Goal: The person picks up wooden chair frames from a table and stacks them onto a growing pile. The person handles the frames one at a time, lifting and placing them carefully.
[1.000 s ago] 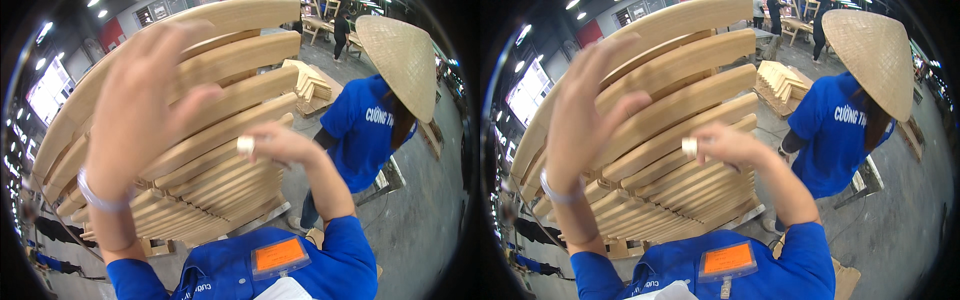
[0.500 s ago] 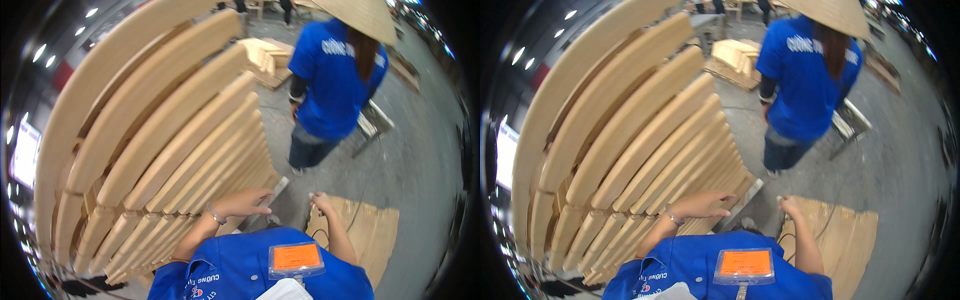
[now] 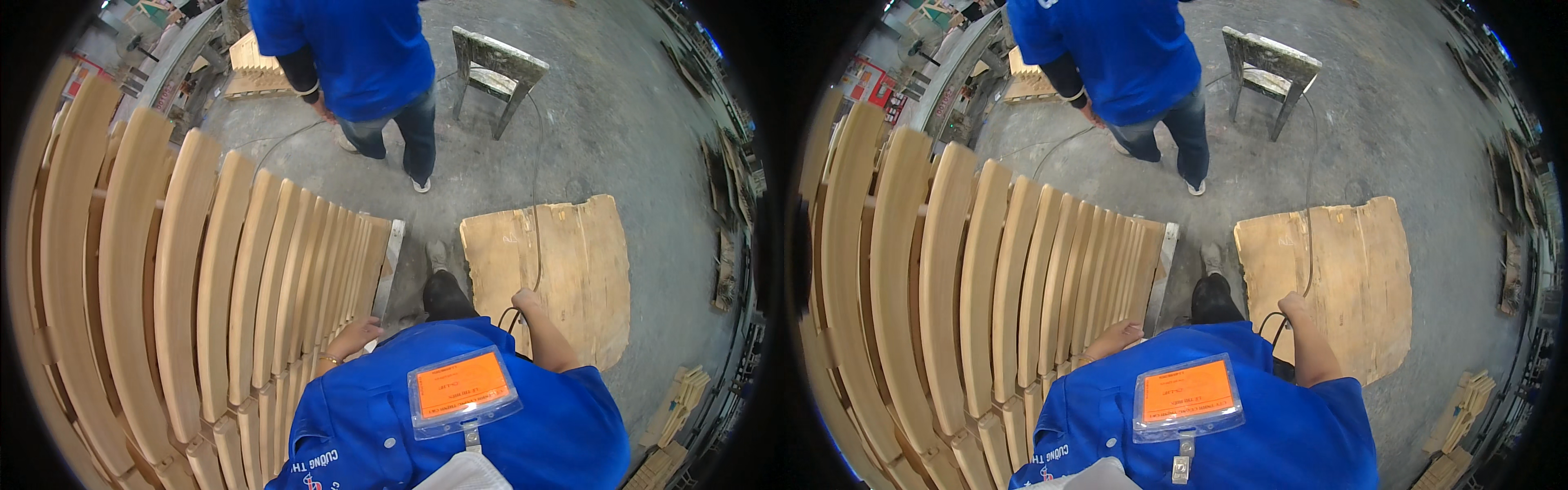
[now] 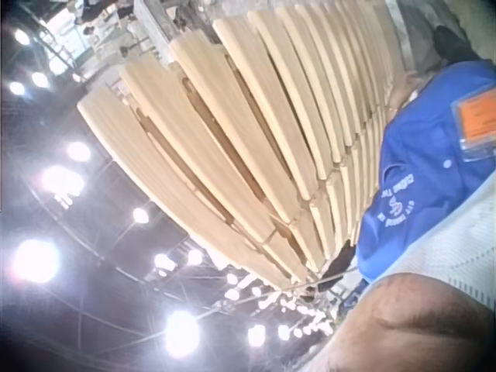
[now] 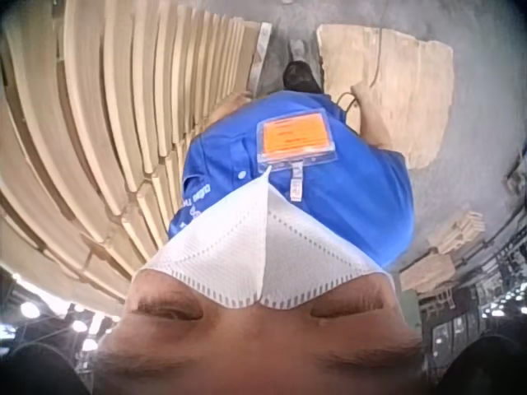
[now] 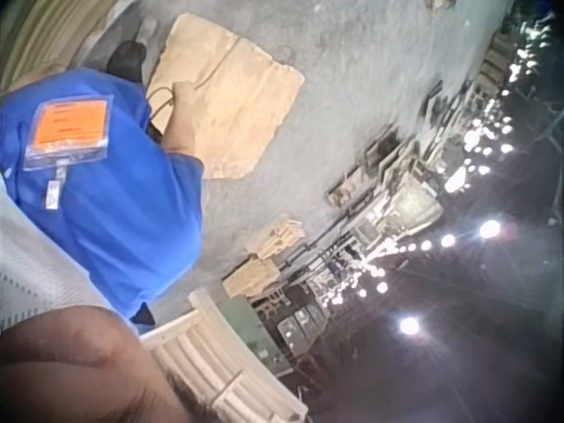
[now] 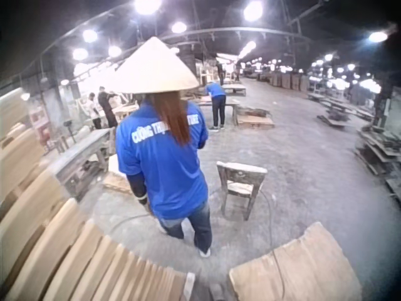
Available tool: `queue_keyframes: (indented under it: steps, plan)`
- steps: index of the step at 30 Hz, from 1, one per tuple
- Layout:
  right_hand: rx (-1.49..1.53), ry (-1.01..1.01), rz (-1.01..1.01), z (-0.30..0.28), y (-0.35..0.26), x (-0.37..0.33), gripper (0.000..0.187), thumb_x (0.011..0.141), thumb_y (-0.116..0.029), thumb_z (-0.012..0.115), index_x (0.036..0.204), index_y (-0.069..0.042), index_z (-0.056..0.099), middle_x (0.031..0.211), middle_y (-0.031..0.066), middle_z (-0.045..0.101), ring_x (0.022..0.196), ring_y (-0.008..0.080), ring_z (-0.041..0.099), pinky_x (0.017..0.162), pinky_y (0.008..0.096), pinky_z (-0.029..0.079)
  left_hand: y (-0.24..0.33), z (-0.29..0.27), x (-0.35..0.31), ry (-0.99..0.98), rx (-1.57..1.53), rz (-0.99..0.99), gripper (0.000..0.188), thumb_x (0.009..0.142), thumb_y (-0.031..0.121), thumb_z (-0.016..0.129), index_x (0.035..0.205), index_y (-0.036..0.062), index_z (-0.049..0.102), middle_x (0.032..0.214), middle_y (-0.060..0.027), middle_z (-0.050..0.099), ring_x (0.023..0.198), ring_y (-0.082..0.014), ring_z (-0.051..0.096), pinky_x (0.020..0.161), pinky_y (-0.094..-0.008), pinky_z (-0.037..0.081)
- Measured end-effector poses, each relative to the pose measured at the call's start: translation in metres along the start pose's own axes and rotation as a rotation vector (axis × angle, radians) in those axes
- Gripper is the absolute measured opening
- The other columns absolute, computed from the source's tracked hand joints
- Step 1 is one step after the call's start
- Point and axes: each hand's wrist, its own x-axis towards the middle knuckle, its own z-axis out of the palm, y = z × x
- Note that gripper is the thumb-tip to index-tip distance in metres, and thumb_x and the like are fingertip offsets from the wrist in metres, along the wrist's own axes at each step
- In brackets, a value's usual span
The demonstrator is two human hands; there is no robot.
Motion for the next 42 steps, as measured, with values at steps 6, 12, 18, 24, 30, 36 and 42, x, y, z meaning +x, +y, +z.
queue_keyframes:
  steps: [6,12,18,24,30,36,42]
  plan:
    - [-0.013,-0.144,-0.037,-0.06,-0.06,0.054,0.035,0.085,-0.017,0.059,0.11,0.003,0.074,0.118,0.0287,0.071,0.107,0.0343,0.074,0.086,0.0435,0.06,0.046,-0.045,0.089,0.163,-0.001,0.042,0.055,0.097,0.03,0.073,0.138,-0.0027,0.057,0.119,-0.0166,0.072,0.111,-0.0211,0.068,0.094,-0.0331,0.054]
    - [-0.105,0.059,0.209,-0.104,-0.021,0.099,0.049,0.085,-0.024,0.073,0.123,0.005,0.067,0.133,0.0265,0.066,0.116,0.0334,0.07,0.093,0.0444,0.059,0.103,-0.086,0.177,0.179,0.081,0.029,0.052,0.097,0.029,0.074,0.136,-0.0023,0.059,0.115,-0.0166,0.072,0.106,-0.0224,0.07,0.092,-0.0339,0.056]
    - [0.668,-0.68,0.296,-0.156,-0.001,0.14,0.029,0.091,-0.032,0.072,0.094,-0.006,0.06,0.099,0.0233,0.072,0.052,0.0222,0.059,0.048,0.0399,0.05,0.171,-0.119,0.242,0.198,0.158,0.118,0.051,0.097,0.031,0.072,0.135,-0.0011,0.06,0.107,-0.0178,0.075,0.102,-0.0258,0.072,0.09,-0.0381,0.056]
    - [0.763,-0.766,0.138,-0.172,-0.091,0.166,0.014,0.094,-0.019,0.061,0.088,-0.007,0.062,0.065,0.0081,0.062,0.044,0.0135,0.048,0.041,0.03,0.04,0.22,-0.161,0.316,0.221,0.158,0.145,0.049,0.097,0.028,0.071,0.134,-0.0023,0.061,0.106,-0.0159,0.074,0.099,-0.0234,0.071,0.089,-0.0356,0.055]
    - [0.986,-0.962,0.156,-0.25,-0.2,0.183,0.025,0.095,-0.021,0.054,0.101,-0.004,0.072,0.068,0.0047,0.065,0.046,0.0105,0.048,0.041,0.0282,0.038,0.247,-0.222,0.4,0.077,-0.176,-0.002,0.052,0.099,0.029,0.069,0.138,-0.0027,0.057,0.116,-0.0162,0.072,0.101,-0.0201,0.071,0.082,-0.033,0.056]
    - [0.87,-0.749,-0.122,-0.319,-0.257,0.226,0.035,0.098,-0.04,0.06,0.101,-0.008,0.075,0.071,0.0017,0.068,0.051,0.009,0.05,0.047,0.0278,0.04,0.236,-0.325,0.44,0.102,-0.061,-0.168,0.055,0.099,0.03,0.07,0.14,-0.0042,0.055,0.126,-0.0179,0.069,0.105,-0.0223,0.07,0.086,-0.0341,0.057]
    - [0.012,-0.231,-0.306,-0.372,-0.394,0.297,0.033,0.079,-0.036,0.07,0.093,-0.007,0.079,0.096,0.0172,0.077,0.09,0.0283,0.074,0.08,0.0412,0.056,0.172,-0.408,0.48,0.284,0.593,-0.032,0.052,0.096,0.033,0.068,0.135,-0.0008,0.063,0.129,-0.0195,0.069,0.114,-0.0302,0.069,0.098,-0.0373,0.054]
